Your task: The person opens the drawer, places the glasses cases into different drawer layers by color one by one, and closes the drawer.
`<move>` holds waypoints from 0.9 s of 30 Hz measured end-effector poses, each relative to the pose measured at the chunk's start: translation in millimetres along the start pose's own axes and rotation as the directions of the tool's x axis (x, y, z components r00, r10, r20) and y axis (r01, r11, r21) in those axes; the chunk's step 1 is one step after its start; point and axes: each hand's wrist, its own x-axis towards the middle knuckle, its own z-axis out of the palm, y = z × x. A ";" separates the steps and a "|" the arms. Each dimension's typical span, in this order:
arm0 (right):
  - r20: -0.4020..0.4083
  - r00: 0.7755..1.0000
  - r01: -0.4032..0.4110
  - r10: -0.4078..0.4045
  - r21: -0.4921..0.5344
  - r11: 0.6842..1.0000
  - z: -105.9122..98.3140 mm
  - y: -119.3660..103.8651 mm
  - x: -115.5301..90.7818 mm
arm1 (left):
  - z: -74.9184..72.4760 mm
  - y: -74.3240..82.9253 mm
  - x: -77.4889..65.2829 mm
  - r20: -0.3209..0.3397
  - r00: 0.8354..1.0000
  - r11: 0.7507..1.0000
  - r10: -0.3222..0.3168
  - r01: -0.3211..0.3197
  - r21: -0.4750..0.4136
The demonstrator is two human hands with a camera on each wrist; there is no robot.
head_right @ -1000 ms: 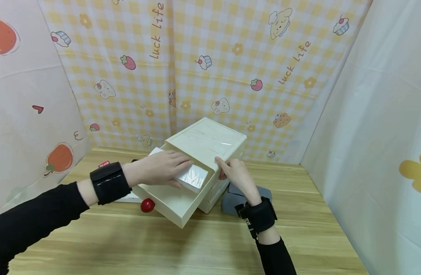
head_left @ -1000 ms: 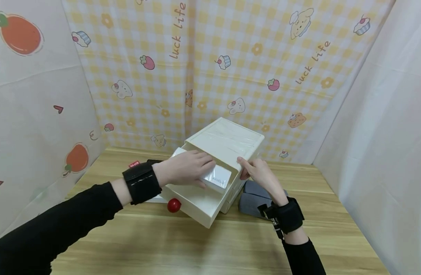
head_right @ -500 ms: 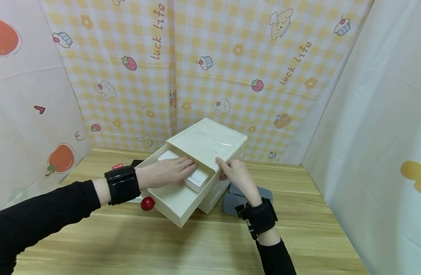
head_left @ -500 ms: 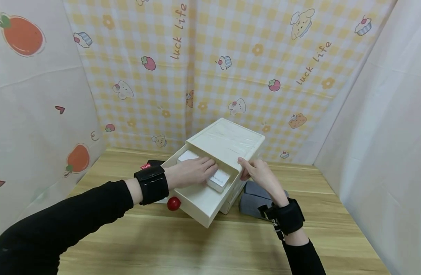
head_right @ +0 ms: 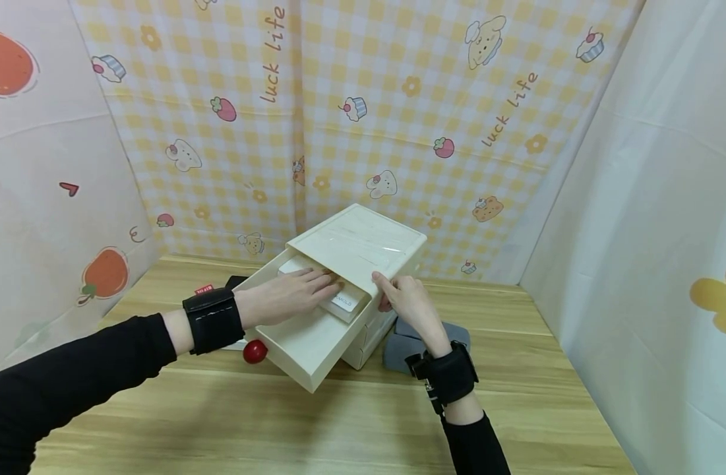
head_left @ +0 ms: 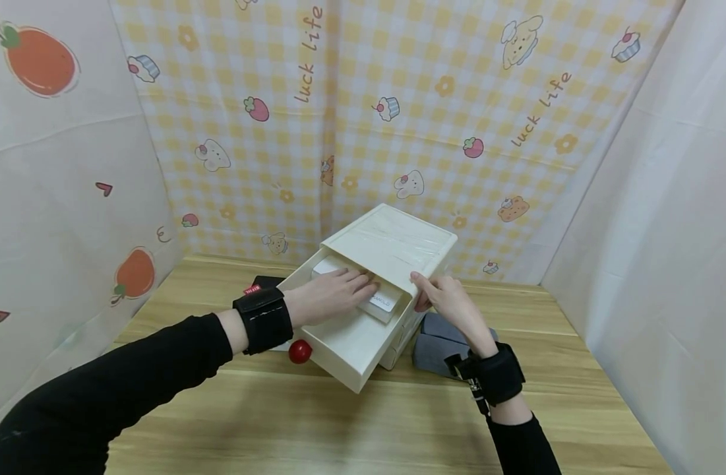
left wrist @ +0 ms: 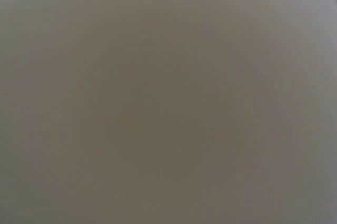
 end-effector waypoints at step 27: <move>0.013 1.000 -0.008 0.007 0.051 0.999 0.6 2.4 0.9 | -19.3 -14.8 -31.6 -0.047 0.977 0.904 -0.207 0.173 -0.391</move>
